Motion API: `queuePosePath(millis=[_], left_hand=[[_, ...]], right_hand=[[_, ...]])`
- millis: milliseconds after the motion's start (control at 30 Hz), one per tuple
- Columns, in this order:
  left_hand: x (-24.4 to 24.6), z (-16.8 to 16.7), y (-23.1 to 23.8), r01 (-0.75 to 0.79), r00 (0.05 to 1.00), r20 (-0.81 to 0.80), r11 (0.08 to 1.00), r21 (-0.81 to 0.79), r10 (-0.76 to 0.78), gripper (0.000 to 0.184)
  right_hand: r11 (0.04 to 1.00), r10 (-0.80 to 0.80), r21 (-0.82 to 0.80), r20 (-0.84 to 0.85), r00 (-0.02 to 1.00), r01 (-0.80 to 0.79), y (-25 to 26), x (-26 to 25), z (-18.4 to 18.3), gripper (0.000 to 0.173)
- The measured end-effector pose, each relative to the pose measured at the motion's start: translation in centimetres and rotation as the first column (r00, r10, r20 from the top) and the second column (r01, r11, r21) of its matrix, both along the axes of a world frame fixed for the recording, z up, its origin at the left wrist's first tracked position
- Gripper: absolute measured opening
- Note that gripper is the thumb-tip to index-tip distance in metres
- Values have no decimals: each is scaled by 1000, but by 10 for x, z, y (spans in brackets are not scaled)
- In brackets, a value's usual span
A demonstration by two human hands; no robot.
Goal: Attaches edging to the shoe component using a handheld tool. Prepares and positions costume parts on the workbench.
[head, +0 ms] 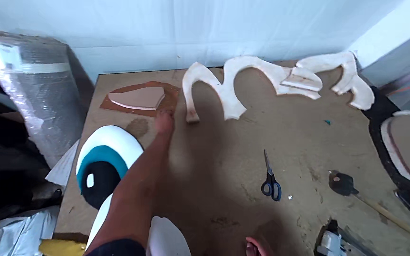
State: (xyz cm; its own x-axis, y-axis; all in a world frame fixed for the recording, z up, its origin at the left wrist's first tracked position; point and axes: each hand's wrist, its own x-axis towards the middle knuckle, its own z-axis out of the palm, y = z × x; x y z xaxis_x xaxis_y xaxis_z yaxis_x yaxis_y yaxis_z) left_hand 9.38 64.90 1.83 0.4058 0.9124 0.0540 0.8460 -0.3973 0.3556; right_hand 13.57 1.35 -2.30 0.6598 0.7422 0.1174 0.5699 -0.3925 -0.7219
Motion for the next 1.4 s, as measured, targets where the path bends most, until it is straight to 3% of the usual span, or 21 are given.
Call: queuePosePath(millis=[100, 200, 300, 400, 467, 533, 600, 633, 767, 833, 900, 933, 1033, 1100, 1167, 1200, 1300, 1367, 1400], left_hand=[[4, 4, -7, -15, 996, -84, 996, 83, 22, 22], [-10, 26, -37, 54, 975, -217, 997, 47, -42, 28], [-38, 44, -101, 54, 963, -263, 999, 0, -52, 33], [-73, 21, -195, 98, 970, -231, 992, 77, -78, 32], [-79, 13, -271, 127, 982, -142, 991, 38, -121, 27], [-74, 8, -345, 162, 987, -4, 983, -82, -163, 24], [-65, 0, -414, 200, 977, 109, 968, -154, -184, 27], [-60, -4, -447, 230, 967, 148, 961, -155, -208, 28], [-38, -3, -576, 329, 940, 161, 927, -182, -302, 26], [-31, 7, -632, 343, 938, 151, 906, -247, -313, 20], [-26, 23, -674, 357, 934, 124, 869, -343, -334, 18], [-24, 30, -690, 364, 929, 95, 838, -406, -357, 20], [-27, 41, -719, 393, 893, 52, 719, -573, -446, 27], [-31, 50, -724, 410, 880, 84, 659, -631, -467, 32], [-29, 72, -717, 364, 912, 96, 678, -639, -399, 33], [-28, 81, -711, 339, 933, 114, 731, -592, -340, 30], [-22, 88, -687, 376, 924, 216, 860, -345, -317, 24], [-12, 82, -665, 441, 897, 154, 870, -222, -415, 43], [-7, 75, -655, 477, 879, 82, 859, -188, -470, 58]], right_hand=[[999, -12, 41, 10, 1000, 11, 3, 4, 1, 18], [996, -16, 94, 19, 1000, 14, 0, 3, -4, 19], [988, -26, 151, -18, 1000, 28, 1, 5, -4, 19], [982, -58, 165, -219, 974, 96, 9, 12, 4, 30], [983, -42, 132, -525, 850, 130, 19, 37, 25, 42], [988, 34, 121, -778, 627, 96, 38, 83, 48, 46], [990, 92, 134, -856, 508, 47, 55, 138, 62, 49], [984, 94, 156, -859, 503, 82, 61, 164, 62, 51], [978, 33, 158, -761, 648, 136, 48, 243, 61, 69], [1000, -17, -2, -557, 831, 19, 20, 253, 78, 65], [958, 37, -263, -271, 962, -111, -15, 244, 92, 61], [918, 92, -360, -210, 973, -165, -34, 233, 96, 64], [810, 194, -500, -265, 944, -307, -76, 200, 94, 64], [751, 237, -522, -357, 903, -404, -89, 192, 91, 50], [721, 292, -500, -409, 865, -480, -93, 195, 87, 31], [732, 318, -458, -425, 848, -504, -95, 197, 87, 30], [885, 321, -160, -469, 823, -436, -110, 201, 109, 28], [925, 380, 212, -545, 747, -316, -124, 206, 154, 27], [869, 479, 412, -561, 675, -274, -132, 209, 186, 29]])
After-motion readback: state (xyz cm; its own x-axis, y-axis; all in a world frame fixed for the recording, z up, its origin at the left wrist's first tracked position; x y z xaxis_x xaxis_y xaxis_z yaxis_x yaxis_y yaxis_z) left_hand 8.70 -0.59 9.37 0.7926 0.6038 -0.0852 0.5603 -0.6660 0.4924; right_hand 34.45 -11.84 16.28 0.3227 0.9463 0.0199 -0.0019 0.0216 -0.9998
